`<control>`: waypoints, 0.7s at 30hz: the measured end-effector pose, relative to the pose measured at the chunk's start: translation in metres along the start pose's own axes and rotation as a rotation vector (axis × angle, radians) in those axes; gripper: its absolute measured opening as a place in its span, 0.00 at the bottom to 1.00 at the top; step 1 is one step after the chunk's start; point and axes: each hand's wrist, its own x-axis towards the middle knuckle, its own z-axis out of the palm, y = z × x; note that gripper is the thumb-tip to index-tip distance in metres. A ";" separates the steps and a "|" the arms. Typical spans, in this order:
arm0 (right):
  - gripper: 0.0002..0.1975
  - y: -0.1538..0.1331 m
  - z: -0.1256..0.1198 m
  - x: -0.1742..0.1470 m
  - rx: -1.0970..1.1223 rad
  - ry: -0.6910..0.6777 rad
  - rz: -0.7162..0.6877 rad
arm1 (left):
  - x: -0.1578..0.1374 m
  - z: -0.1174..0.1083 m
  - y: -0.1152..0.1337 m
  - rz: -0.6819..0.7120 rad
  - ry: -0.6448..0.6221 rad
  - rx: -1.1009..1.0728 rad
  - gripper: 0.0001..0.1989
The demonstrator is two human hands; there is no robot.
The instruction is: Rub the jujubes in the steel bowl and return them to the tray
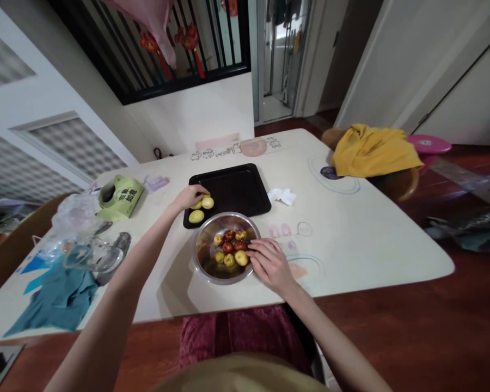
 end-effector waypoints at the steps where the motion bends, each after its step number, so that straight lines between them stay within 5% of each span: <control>1: 0.13 0.000 0.000 0.000 0.003 0.009 0.000 | 0.004 0.001 -0.001 -0.010 -0.005 0.008 0.14; 14: 0.13 -0.003 0.000 0.000 0.036 0.023 0.030 | 0.028 0.008 0.001 -0.043 0.054 0.025 0.14; 21: 0.12 -0.003 0.000 0.001 0.038 0.028 0.000 | -0.020 -0.006 0.032 0.117 0.279 -0.175 0.13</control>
